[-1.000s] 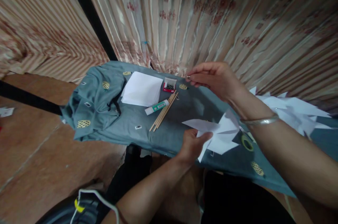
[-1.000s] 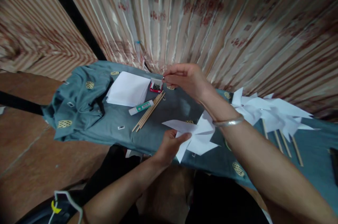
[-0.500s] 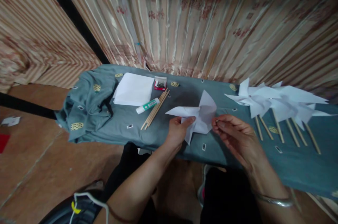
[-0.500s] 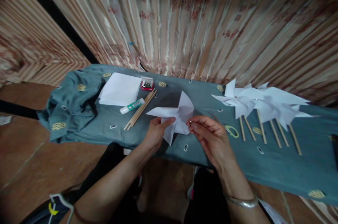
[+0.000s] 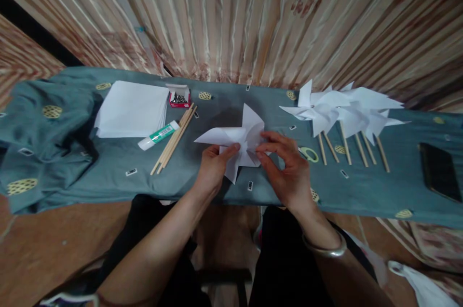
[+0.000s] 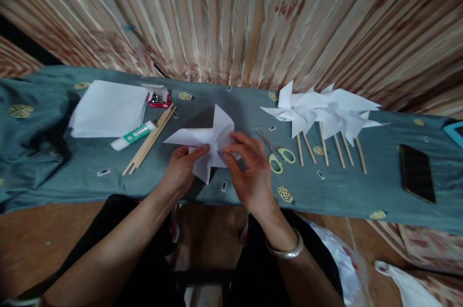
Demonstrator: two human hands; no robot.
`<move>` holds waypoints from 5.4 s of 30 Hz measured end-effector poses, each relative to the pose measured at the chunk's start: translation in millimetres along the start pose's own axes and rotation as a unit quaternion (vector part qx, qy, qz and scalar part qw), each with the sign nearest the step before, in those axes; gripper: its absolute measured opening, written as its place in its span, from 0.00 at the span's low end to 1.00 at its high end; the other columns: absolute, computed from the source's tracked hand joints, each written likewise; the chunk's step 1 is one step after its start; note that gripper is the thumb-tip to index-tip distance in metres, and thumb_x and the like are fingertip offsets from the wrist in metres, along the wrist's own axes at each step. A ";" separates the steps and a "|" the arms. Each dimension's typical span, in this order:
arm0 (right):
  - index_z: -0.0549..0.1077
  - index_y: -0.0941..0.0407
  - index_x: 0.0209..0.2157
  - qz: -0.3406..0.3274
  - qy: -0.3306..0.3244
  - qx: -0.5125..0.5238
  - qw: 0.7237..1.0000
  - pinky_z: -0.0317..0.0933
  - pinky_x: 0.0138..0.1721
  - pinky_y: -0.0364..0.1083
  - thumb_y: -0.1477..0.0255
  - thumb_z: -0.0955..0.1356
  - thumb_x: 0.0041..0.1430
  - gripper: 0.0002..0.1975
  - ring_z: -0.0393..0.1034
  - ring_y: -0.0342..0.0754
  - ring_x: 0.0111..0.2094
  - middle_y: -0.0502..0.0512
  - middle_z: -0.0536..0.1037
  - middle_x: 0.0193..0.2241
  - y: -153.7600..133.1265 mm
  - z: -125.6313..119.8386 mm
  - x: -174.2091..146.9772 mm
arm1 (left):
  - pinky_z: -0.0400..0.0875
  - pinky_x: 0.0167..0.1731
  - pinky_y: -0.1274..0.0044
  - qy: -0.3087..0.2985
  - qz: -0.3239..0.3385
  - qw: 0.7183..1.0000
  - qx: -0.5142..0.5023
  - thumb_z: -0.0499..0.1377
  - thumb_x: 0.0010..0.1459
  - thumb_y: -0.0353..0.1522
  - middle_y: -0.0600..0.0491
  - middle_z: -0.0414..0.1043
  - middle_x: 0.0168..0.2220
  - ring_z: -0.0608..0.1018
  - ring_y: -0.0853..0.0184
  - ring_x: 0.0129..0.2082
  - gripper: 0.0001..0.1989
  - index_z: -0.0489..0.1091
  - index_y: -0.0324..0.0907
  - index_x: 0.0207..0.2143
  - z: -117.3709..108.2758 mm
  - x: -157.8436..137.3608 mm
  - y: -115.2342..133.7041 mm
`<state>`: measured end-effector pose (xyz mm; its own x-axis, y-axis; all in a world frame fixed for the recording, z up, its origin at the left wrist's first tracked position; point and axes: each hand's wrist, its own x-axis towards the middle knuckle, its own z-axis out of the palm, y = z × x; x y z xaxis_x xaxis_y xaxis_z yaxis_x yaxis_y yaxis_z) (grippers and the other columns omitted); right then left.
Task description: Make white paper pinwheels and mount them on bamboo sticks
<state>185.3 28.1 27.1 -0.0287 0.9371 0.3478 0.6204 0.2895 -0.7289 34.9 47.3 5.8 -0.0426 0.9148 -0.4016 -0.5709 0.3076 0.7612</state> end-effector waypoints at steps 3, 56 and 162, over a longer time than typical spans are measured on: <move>0.77 0.51 0.33 0.011 0.011 0.003 1.000 0.52 0.64 0.63 0.70 0.69 0.59 0.03 0.59 0.57 0.64 0.55 0.68 0.60 1.3 3.1 2.1 | 0.71 0.34 0.75 -0.006 0.003 1.000 -0.010 0.73 0.35 0.35 0.52 0.79 0.25 0.78 0.67 0.25 0.15 0.78 0.37 0.27 2.2 0.8 -2.0; 0.78 0.50 0.30 0.045 -0.024 0.148 0.988 0.48 0.66 0.62 0.71 0.71 0.54 0.02 0.62 0.56 0.61 0.50 0.72 0.55 16.7 23.1 5.2 | 0.70 0.36 0.77 -0.022 0.078 0.994 0.075 0.68 0.39 0.27 0.56 0.80 0.28 0.77 0.69 0.29 0.07 0.79 0.41 0.26 -3.7 -1.5 -7.4; 0.79 0.56 0.29 0.190 -0.209 0.212 0.936 0.67 0.26 0.45 0.60 0.75 0.47 0.13 0.72 0.48 0.27 0.52 0.80 0.25 18.0 2.8 13.9 | 0.73 0.35 0.73 -0.039 0.028 0.981 0.190 0.70 0.37 0.29 0.52 0.81 0.30 0.79 0.64 0.31 0.13 0.81 0.39 0.31 -18.4 -4.6 -0.3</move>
<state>193.9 46.9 17.1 -0.2282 0.9566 -0.1812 0.2848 -0.1124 -0.9520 20.1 38.1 -2.0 0.0056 0.9458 -0.3246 -0.2217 0.3177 0.9219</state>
